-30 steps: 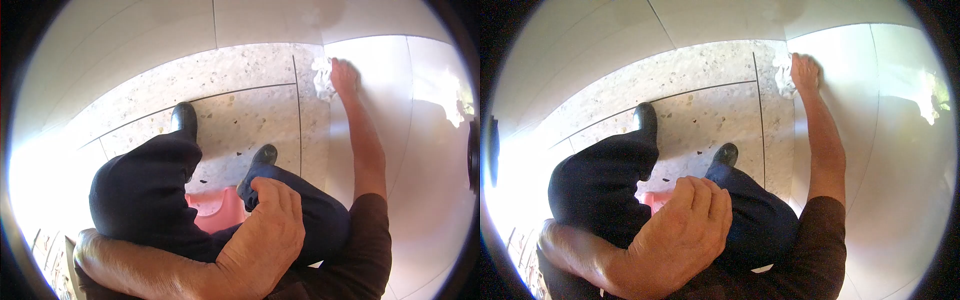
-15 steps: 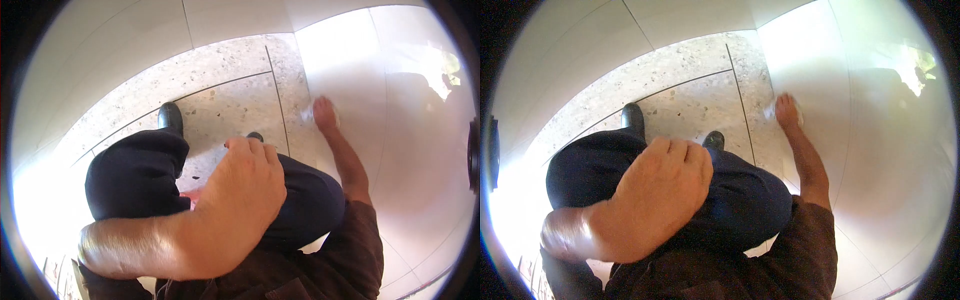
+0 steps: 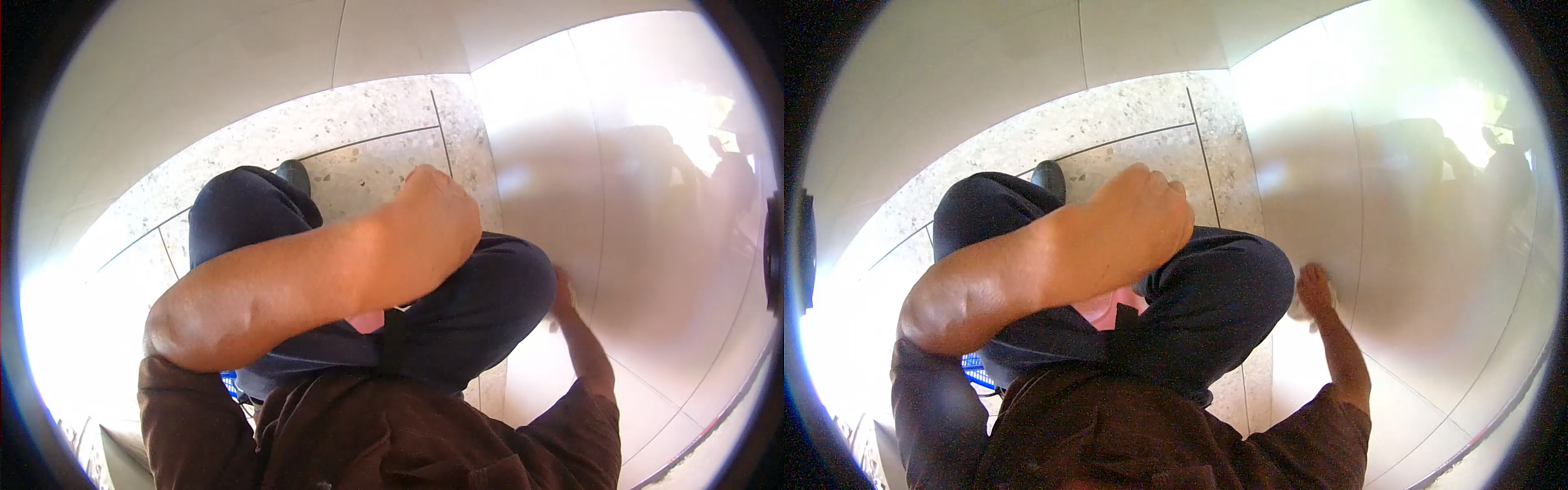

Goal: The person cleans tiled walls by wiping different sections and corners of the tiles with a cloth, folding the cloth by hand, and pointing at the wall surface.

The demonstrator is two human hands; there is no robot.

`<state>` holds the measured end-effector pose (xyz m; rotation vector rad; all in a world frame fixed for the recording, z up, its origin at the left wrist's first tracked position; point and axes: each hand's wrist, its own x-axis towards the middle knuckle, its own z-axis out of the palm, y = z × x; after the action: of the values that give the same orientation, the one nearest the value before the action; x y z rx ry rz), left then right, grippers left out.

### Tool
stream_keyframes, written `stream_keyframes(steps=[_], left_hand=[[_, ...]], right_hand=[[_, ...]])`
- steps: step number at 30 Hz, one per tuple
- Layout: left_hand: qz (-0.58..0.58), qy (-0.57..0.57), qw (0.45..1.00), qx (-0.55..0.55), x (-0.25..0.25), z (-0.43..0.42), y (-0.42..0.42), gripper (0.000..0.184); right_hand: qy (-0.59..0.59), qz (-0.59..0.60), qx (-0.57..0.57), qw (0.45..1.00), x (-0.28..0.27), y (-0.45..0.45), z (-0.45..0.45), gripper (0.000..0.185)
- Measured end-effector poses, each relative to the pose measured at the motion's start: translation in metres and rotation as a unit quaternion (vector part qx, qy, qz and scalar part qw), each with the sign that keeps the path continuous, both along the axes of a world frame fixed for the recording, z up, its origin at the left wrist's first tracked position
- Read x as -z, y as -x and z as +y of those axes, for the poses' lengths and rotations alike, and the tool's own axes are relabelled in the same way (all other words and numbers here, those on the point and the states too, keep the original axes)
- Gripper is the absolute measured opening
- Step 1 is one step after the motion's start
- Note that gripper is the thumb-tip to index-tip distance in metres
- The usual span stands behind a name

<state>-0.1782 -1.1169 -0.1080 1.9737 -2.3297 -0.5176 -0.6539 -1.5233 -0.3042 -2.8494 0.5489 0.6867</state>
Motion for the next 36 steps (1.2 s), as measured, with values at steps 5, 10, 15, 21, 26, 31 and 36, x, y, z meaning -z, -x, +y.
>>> stream_keyframes(steps=[5, 10, 15, 21, 26, 31, 36], left_hand=[[0.065, 0.049, 0.995, -0.052, 0.024, -0.018, 0.0, 0.014], [0.055, 0.041, 0.995, -0.071, 0.029, -0.042, -0.007, 0.014], [0.12, 0.077, 0.967, -0.212, -0.008, -0.078, -0.013, 0.047], [0.499, 0.222, 0.768, -0.335, -0.002, -0.12, -0.003, 0.073], [0.82, 0.075, 0.541, -0.172, 0.018, -0.124, 0.023, 0.061], [0.806, -0.042, 0.588, 0.056, -0.034, -0.106, 0.058, 0.074], [0.675, -0.096, 0.727, 0.083, -0.013, -0.102, 0.055, 0.081]], right_hand=[[0.276, 0.027, -0.286, 0.917, -0.026, -0.165, -0.027, 0.025], [0.345, -0.15, -0.183, 0.908, -0.108, -0.308, -0.013, 0.021], [0.152, -0.491, -0.031, 0.858, -0.169, -0.39, 0.05, 0.034], [-0.037, -0.588, 0.144, 0.795, -0.224, -0.383, 0.169, 0.036], [0.016, -0.584, 0.023, 0.811, -0.231, -0.314, 0.189, 0.062], [0.161, -0.573, 0.02, 0.804, -0.312, -0.205, 0.172, 0.045], [0.628, -0.475, -0.048, 0.614, -0.425, -0.047, 0.091, 0.045]])
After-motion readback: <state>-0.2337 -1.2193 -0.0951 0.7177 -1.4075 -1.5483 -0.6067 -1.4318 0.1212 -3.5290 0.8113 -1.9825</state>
